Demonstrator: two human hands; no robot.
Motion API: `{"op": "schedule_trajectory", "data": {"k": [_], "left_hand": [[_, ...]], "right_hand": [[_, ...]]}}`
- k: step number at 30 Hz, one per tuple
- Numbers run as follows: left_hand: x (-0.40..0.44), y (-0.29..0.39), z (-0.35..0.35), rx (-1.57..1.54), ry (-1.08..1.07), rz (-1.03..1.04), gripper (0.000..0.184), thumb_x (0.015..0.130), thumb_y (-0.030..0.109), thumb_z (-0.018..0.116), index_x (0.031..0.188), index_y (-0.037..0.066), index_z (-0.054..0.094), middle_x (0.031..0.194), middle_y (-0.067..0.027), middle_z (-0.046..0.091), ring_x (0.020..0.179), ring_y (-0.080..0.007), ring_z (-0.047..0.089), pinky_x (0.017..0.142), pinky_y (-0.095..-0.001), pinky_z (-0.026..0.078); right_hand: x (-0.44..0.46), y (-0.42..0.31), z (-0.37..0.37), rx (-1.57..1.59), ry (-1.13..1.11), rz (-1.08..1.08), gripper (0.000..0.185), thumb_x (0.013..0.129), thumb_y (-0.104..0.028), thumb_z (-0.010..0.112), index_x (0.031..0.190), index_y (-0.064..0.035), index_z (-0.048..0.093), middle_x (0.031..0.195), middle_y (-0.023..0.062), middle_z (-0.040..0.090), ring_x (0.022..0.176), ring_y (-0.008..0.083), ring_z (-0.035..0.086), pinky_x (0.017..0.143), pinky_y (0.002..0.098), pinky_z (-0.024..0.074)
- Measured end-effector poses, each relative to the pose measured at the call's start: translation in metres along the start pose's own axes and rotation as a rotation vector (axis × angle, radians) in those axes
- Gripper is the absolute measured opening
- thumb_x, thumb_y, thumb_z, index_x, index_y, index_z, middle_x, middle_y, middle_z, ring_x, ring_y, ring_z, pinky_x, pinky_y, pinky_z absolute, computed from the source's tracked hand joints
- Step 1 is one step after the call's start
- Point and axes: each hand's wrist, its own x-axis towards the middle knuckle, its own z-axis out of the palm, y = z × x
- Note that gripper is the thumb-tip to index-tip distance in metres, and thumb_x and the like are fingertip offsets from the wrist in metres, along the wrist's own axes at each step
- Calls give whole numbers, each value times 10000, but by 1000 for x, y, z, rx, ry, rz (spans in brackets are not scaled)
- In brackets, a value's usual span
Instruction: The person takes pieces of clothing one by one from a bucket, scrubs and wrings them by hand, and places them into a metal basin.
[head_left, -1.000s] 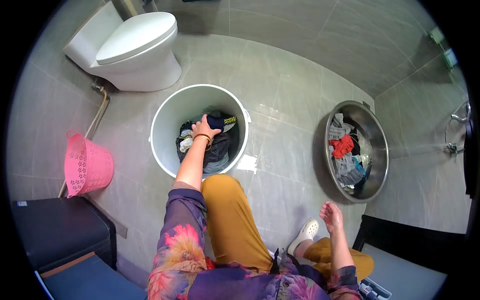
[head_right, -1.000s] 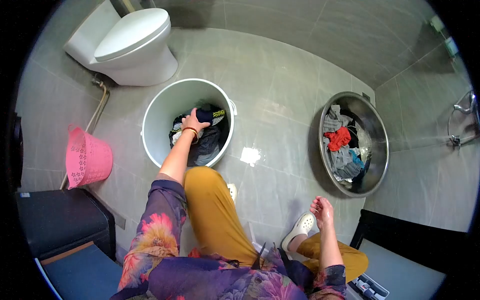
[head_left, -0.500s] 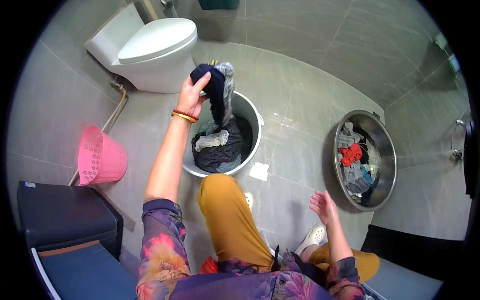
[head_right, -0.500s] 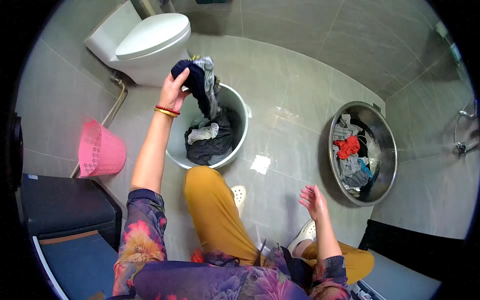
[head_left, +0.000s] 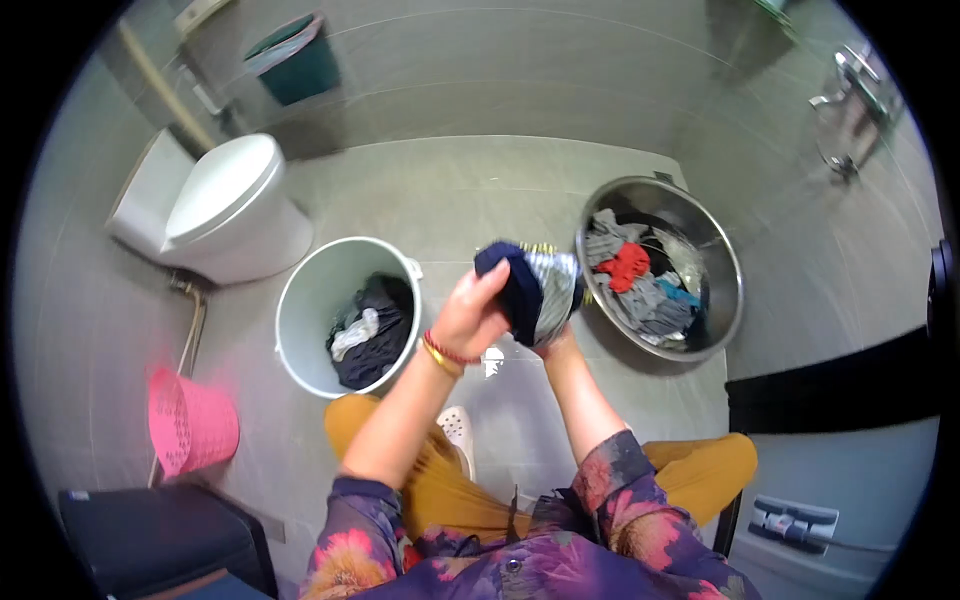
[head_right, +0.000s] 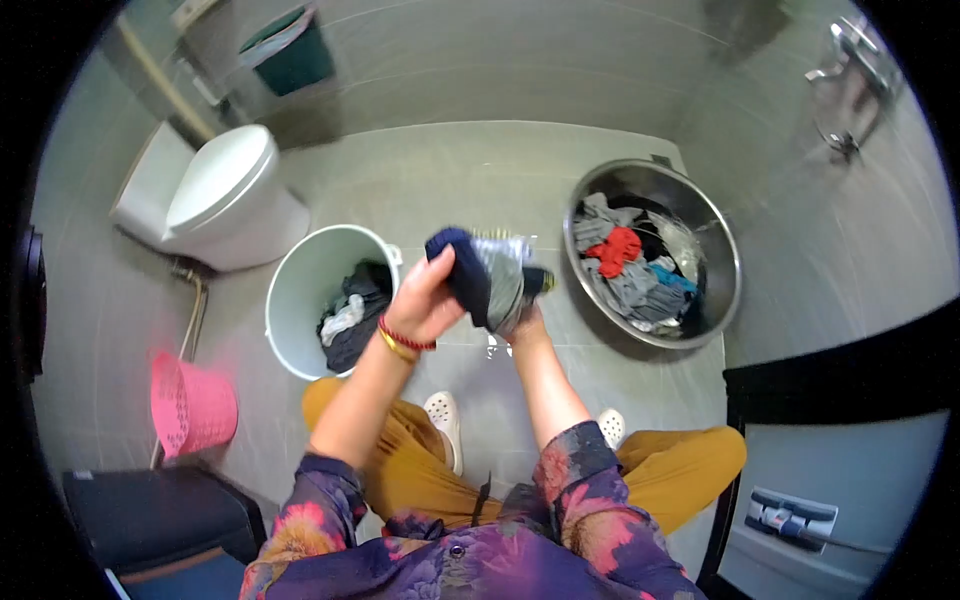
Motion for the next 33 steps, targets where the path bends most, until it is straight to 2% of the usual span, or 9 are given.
{"op": "schedule_trajectory", "data": {"k": [3,11,14,18,19,24,26,29,33], "left_hand": [[14,-36,-27,-78,15,-9,385,881,298,495,1151,24,481,1167,-94,527,1088,-215,492,966,-382,352],[39,-138,-159,-46,395,-255,384,852,355,535,1097,60,550,1070,-53,593,1020,-196,536,928,-369,393],[32,-164,-133,-270,149,-298,457,894,429,396,1184,84,475,1163,-88,537,1060,-218,516,932,-359,403],[39,-135,-73,-273,-234,-215,557,856,499,429,1226,82,429,1182,-112,507,1080,-251,496,940,-409,388],[45,-137,-94,-253,-87,-236,609,833,523,454,1236,69,410,1199,-137,486,1094,-268,483,950,-432,371],[49,-147,-93,82,272,-220,248,827,160,561,1043,39,559,956,-72,624,853,-184,604,786,-335,489],[46,-149,-93,46,274,-172,257,823,144,558,1059,40,552,977,-67,617,882,-183,594,804,-328,480],[41,-139,-63,257,196,-114,366,757,80,587,1110,35,502,1005,-52,587,913,-195,575,831,-324,455],[30,-149,-35,457,105,-174,479,713,74,629,1163,24,473,1060,-46,560,989,-165,528,891,-308,398]], "right_hand": [[-38,24,-40,1210,699,487,386,889,-227,319,1180,-22,469,1176,139,522,1090,268,500,961,418,374],[-94,-17,-49,1180,564,618,349,883,-219,347,1088,-9,535,1068,132,584,953,254,578,874,394,448],[-95,-30,-45,1256,434,573,342,882,-189,362,1098,21,524,1074,142,581,978,236,571,889,376,446],[-105,-36,-46,1256,460,676,406,909,-356,376,1126,-47,526,1093,70,583,971,185,573,871,344,450],[-111,-39,-50,1214,428,697,427,906,-390,373,1130,-61,527,1094,59,583,972,182,571,869,341,450],[-115,-53,-49,1178,474,651,440,902,-422,376,1120,-76,539,1069,47,595,941,168,581,859,312,454],[-130,-34,-57,1220,500,631,465,890,-457,377,1150,-99,519,1121,54,567,1002,198,552,896,435,416],[-159,-26,-67,1030,716,816,698,809,-608,396,1331,-157,292,1352,89,332,1230,313,327,906,699,175],[-149,-38,-59,1291,578,760,742,788,-639,398,1331,-143,299,1343,108,343,1220,318,341,963,627,211]]}}
